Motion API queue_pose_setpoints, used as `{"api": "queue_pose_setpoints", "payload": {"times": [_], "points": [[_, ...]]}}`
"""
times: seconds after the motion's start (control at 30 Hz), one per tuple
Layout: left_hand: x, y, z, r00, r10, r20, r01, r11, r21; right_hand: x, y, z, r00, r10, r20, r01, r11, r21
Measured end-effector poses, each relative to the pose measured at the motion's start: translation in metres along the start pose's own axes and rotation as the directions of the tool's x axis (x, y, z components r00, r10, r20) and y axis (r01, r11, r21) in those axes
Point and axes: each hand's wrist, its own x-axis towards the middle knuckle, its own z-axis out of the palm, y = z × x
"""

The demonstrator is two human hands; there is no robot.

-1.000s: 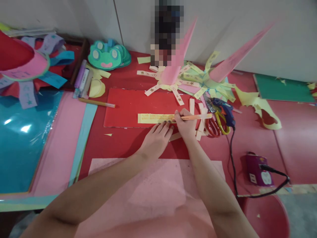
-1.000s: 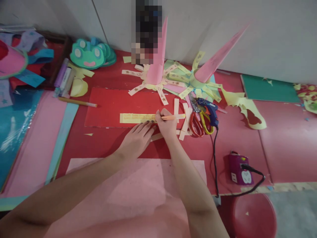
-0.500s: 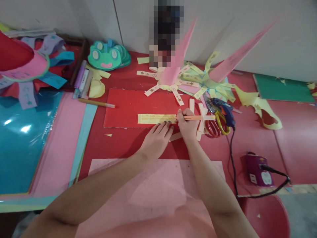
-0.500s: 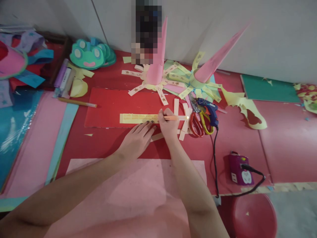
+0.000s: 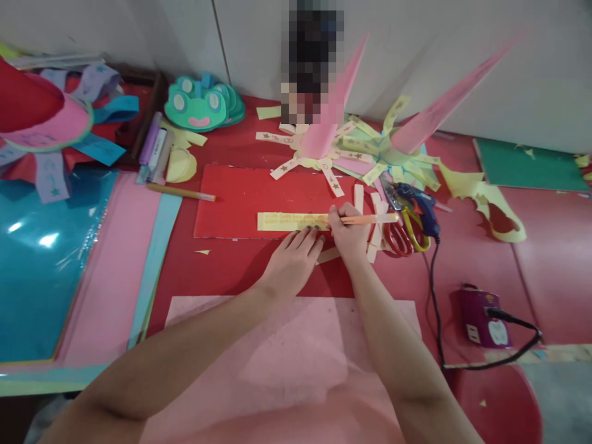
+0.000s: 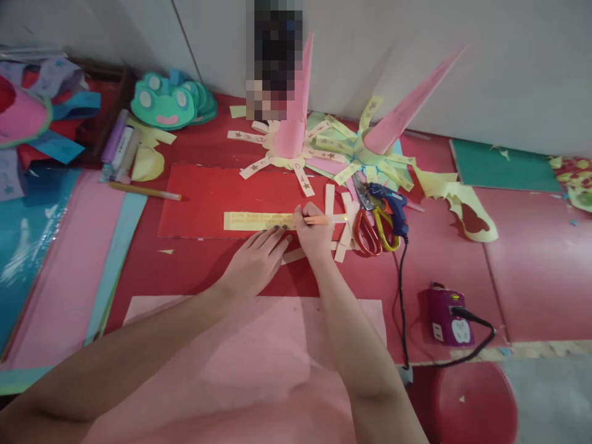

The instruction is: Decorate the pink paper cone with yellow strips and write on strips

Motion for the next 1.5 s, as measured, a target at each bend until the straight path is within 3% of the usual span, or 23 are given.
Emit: {"api": "queue_pose_setpoints", "payload": {"times": [0.17, 0.33, 1.33, 1.5], "points": [[0.0007, -0.0004, 0.0001, 1.0, 0.001, -0.008, -0.001, 1.0, 0.011, 0.0005, 0.0013, 0.0007, 0.999, -0.008, -0.04, 0.007, 1.0, -0.012], [0.0004, -0.0001, 0.0025, 1.0, -0.001, 0.012, 0.001, 1.0, -0.006, 0.0005, 0.0001, 0.0004, 0.999, 0.034, -0.019, -0.034, 0.999, 0.015], [0.0006, -0.0002, -0.0006, 1.0, -0.001, 0.013, 0.001, 1.0, -0.006, 0.0013, 0.0033, 0.0006, 1.0, -0.012, -0.025, 0.012, 1.0, -0.019], [0.0005, 0.0002, -0.0015, 0.999, -0.006, 0.033, 0.007, 1.0, -0.022, 0.0023, 0.0037, -0.0008, 0.999, 0.04, -0.024, -0.038, 0.996, 0.077]]}}
